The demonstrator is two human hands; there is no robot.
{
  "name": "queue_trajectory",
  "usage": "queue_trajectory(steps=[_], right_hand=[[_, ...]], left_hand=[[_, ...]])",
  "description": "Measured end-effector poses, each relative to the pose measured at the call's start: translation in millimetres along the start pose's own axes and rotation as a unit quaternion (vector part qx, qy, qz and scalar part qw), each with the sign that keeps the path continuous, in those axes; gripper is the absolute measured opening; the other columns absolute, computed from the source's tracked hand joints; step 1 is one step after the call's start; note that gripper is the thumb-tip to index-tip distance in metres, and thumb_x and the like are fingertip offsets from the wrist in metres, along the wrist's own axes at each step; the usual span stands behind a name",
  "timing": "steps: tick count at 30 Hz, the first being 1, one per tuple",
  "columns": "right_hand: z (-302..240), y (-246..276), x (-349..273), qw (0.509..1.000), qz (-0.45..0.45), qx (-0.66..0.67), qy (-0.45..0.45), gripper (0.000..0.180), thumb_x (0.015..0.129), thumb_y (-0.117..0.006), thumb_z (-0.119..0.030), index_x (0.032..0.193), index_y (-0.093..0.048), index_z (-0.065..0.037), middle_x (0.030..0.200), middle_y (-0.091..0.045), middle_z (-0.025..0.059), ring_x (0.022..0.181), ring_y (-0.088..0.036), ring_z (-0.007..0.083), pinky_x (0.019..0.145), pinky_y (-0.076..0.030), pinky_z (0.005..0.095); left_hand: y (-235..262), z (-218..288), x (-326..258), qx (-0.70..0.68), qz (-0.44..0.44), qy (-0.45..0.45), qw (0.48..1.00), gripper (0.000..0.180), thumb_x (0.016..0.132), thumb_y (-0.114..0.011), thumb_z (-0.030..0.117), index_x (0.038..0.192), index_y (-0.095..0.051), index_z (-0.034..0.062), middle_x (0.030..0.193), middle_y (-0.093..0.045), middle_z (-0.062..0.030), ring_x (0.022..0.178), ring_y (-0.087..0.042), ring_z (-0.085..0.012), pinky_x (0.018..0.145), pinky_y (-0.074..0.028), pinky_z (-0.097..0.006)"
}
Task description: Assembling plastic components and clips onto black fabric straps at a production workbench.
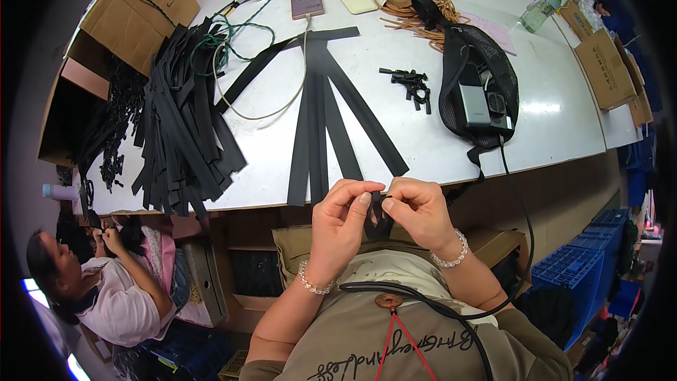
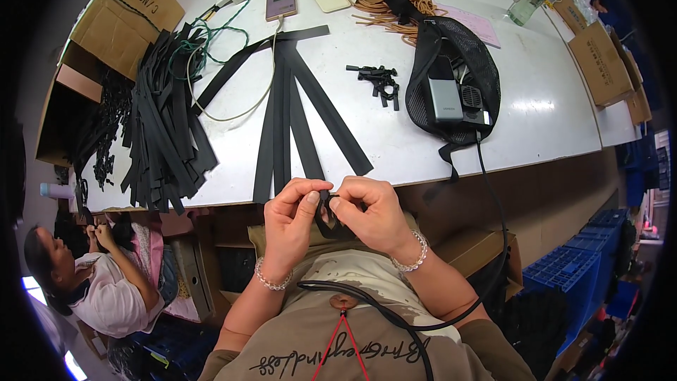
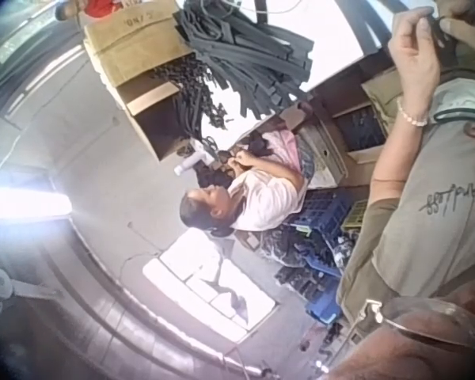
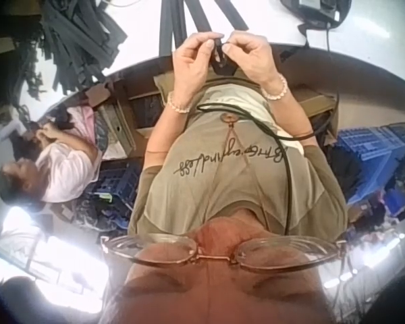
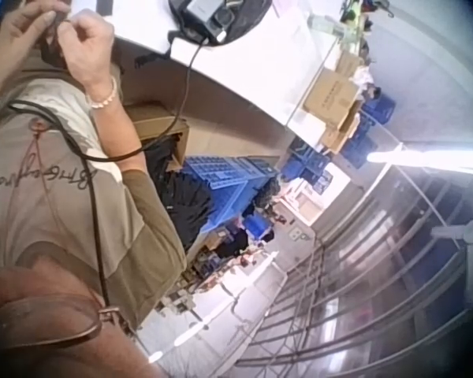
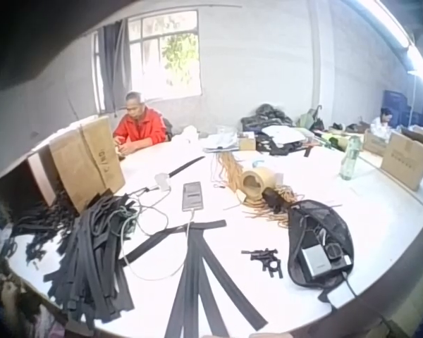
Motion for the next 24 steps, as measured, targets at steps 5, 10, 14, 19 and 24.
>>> queue_trajectory(steps=[5,10,14,19,24], right_hand=[[-0.5,0.8,0.0,1.0,-0.004,-0.011,-0.001,0.015,0.079,-0.06,-0.002,0.065,-0.055,0.002,0.061,-0.049,-0.0009,0.051,-0.039,0.0032,0.046,-0.03,0.0222],[-2.1,0.8,-0.6,1.0,-0.013,-0.021,0.01,0.015,0.079,-0.06,-0.002,0.066,-0.054,0.002,0.061,-0.049,-0.0004,0.052,-0.038,0.004,0.047,-0.03,0.0226],[-2.5,0.4,-2.1,0.999,-0.009,-0.035,0.02,0.014,0.08,-0.06,-0.003,0.068,-0.055,0.002,0.061,-0.048,0.0001,0.052,-0.038,0.005,0.047,-0.03,0.0232],[-3.0,0.6,-2.1,0.998,-0.012,-0.05,0.027,0.013,0.081,-0.06,-0.004,0.069,-0.055,0.002,0.062,-0.047,0.0005,0.052,-0.038,0.0058,0.048,-0.031,0.0235],[-2.2,-1.4,-5.9,0.998,0.0,-0.059,0.034,0.012,0.082,-0.059,-0.004,0.072,-0.056,0.003,0.063,-0.048,0.0017,0.054,-0.04,0.0066,0.049,-0.033,0.0235]], left_hand=[[0.5,2.7,-0.6,0.016,0.003,-0.005,1.0,0.016,0.093,-0.05,0.005,0.098,-0.064,-0.0028,0.087,-0.056,-0.0038,0.066,-0.053,-0.0075,0.059,-0.043,-0.02],[1.5,5.1,-0.8,0.042,-0.007,-0.007,0.999,0.016,0.093,-0.05,0.005,0.097,-0.064,-0.0025,0.087,-0.057,-0.0039,0.066,-0.053,-0.0073,0.059,-0.043,-0.02],[1.3,7.8,-1.1,0.043,-0.008,-0.001,0.999,0.017,0.092,-0.05,0.005,0.097,-0.065,-0.0022,0.088,-0.057,-0.0039,0.066,-0.053,-0.0072,0.059,-0.043,-0.02],[1.1,10.1,-0.8,0.061,-0.016,-0.005,0.998,0.016,0.092,-0.051,0.004,0.097,-0.065,-0.002,0.088,-0.057,-0.0038,0.068,-0.053,-0.0071,0.06,-0.043,-0.02],[0.3,7.4,-4.6,0.048,-0.011,-0.011,0.999,0.016,0.092,-0.05,0.002,0.099,-0.064,-0.0014,0.09,-0.055,-0.0041,0.069,-0.054,-0.0073,0.061,-0.044,-0.02]])
Point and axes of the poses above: each hand's wrist, its own x-axis towards the middle knuckle, its own y-axis out of the back of the hand, z = x × y, the point moved 3 cm from there along x, towards the middle knuckle
